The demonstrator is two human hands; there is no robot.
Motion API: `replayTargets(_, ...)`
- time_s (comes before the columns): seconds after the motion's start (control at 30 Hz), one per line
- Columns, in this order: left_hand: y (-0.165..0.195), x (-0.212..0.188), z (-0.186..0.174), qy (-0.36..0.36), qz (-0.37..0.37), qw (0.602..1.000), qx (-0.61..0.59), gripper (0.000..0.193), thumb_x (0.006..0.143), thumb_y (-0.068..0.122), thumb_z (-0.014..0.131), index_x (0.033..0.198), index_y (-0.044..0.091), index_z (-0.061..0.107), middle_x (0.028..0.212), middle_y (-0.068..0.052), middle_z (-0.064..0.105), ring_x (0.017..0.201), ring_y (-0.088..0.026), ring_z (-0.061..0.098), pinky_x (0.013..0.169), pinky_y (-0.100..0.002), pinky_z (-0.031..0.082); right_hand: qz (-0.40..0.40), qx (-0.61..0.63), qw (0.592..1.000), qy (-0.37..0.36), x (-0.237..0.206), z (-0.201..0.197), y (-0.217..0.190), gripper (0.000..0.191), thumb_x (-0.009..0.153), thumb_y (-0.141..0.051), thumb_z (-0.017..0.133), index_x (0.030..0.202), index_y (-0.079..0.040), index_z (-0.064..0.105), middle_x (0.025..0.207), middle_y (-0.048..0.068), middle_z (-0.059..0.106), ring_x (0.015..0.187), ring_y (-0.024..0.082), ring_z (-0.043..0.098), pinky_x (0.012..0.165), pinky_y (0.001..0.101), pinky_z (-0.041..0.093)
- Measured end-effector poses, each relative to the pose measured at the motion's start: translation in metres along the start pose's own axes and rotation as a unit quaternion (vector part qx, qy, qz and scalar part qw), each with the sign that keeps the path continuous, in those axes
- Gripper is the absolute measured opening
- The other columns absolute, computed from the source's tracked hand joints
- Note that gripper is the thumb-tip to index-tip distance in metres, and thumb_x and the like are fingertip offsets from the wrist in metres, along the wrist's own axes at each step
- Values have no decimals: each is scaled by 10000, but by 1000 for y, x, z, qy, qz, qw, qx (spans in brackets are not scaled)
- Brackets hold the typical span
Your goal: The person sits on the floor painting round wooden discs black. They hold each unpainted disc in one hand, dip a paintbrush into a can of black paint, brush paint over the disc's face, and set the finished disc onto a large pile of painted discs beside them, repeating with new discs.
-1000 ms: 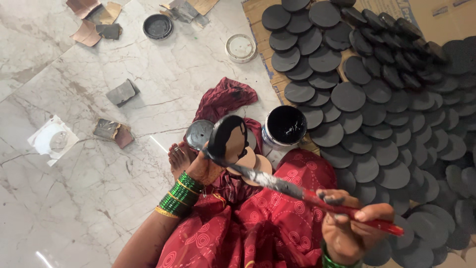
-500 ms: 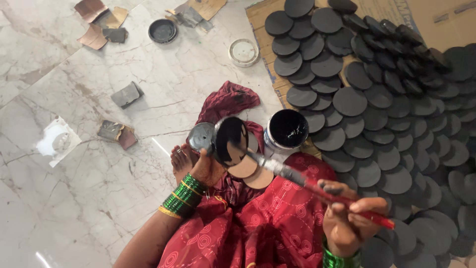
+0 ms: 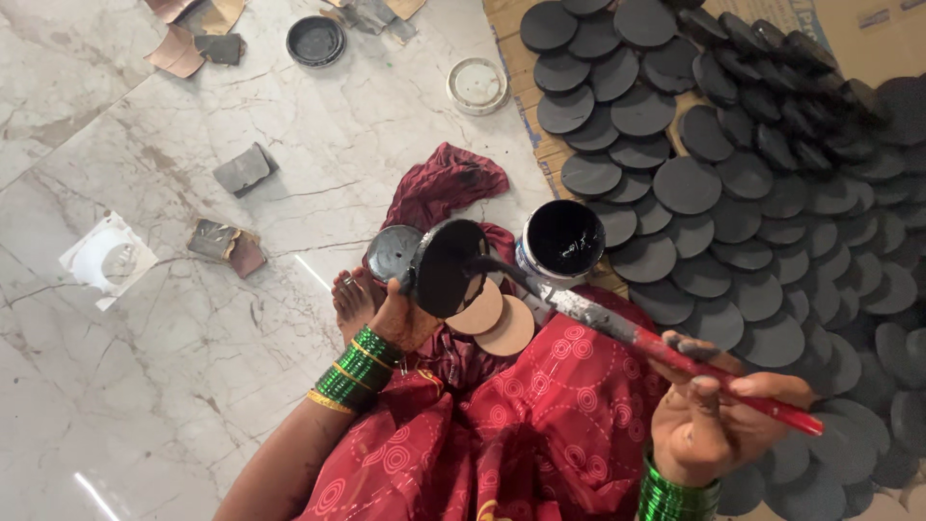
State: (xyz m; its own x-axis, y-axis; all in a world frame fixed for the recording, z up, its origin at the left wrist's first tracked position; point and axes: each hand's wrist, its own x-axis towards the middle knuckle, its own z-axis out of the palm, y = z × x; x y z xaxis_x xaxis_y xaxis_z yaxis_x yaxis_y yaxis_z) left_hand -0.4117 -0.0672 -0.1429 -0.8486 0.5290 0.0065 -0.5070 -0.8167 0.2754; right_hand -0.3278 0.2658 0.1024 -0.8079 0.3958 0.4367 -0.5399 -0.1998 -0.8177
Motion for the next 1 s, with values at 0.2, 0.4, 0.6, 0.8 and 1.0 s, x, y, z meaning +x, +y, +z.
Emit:
replayTargets(0.2, 1, 6, 34, 20, 29, 997, 75, 1062, 802, 693, 731, 1592, 77, 378, 1617, -81, 445, 1498, -234, 411, 1268, -433, 295, -54, -42, 997, -21, 0, -3, 9, 288, 990, 100, 538, 1170, -55, 374, 1053, 291, 672, 1074, 367, 753, 1041, 485, 650)
replayTargets(0.4, 3, 10, 38, 56, 55, 995, 60, 1056, 825, 699, 703, 1596, 57, 373, 1619, -107, 432, 1492, -260, 415, 1281, -448, 300, -2, 40, 986, -162, -24, -33, -4, 330, 936, 120, 540, 1183, -67, 427, 1041, 318, 703, 1040, 387, 757, 1011, 520, 661)
replayTargets(0.6, -1, 5, 35, 52, 38, 996, 58, 1063, 799, 712, 705, 1586, 76, 378, 1597, -109, 457, 1461, -275, 440, 1228, -473, 342, 34, 61, 992, -102, -19, -37, -10, 314, 949, 141, 541, 1149, -58, 403, 1081, 371, 683, 1047, 410, 738, 845, 342, 646)
replayTargets(0.8, 1, 9, 42, 39, 41, 997, 61, 1083, 792, 717, 714, 1593, 76, 369, 1607, -110, 452, 1482, -276, 431, 1249, -461, 325, -42, -39, 998, -10, -1, -11, 10, 250, 989, 66, 490, 1157, -71, 366, 1107, 331, 688, 1044, 327, 752, 981, 436, 674)
replayTargets(1.0, 2, 9, 46, 48, 48, 996, 59, 1091, 786, 703, 721, 1597, 68, 359, 1623, -112, 426, 1493, -272, 410, 1275, -458, 288, -23, -49, 994, -95, -12, -11, 4, 265, 1008, 60, 608, 1134, -65, 411, 1033, 293, 699, 1056, 343, 745, 1004, 501, 649)
